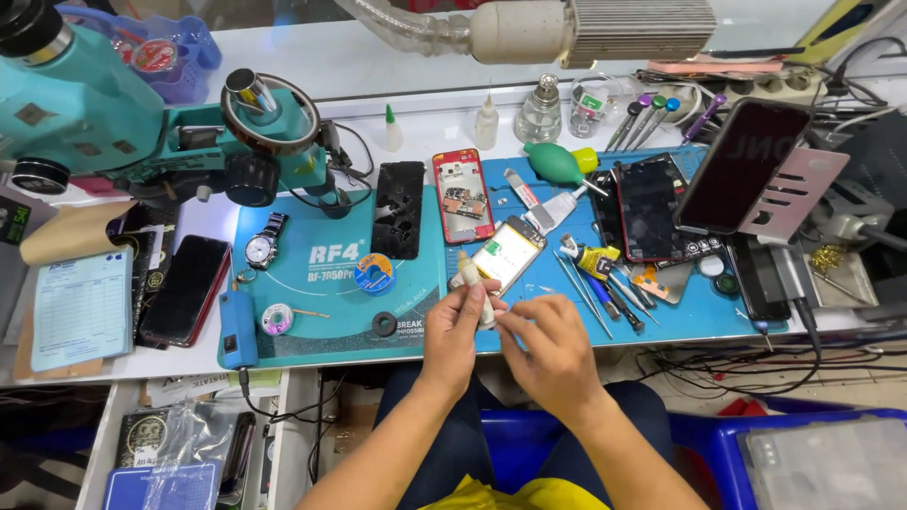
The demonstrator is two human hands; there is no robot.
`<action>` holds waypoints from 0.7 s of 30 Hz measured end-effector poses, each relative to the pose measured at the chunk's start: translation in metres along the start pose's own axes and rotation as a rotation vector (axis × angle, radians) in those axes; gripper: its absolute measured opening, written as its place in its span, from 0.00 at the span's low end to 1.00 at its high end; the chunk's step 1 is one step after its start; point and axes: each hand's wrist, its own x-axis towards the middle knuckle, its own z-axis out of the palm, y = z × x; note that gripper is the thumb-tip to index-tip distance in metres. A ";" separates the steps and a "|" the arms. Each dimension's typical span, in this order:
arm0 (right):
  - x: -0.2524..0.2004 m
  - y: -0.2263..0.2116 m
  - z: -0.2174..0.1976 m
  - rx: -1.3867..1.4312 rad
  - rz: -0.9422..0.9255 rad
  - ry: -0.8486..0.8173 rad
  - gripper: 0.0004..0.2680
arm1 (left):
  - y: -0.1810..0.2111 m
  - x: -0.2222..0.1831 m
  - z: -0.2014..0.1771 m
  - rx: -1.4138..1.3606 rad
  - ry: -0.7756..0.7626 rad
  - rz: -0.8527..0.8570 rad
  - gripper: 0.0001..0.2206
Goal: Soldering and inspecting components on a mobile phone motherboard using a soldering iron and tweezers.
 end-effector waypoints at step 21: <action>-0.002 0.046 -0.038 -0.424 0.445 -0.742 0.16 | 0.036 0.014 0.007 -0.238 0.145 -0.088 0.19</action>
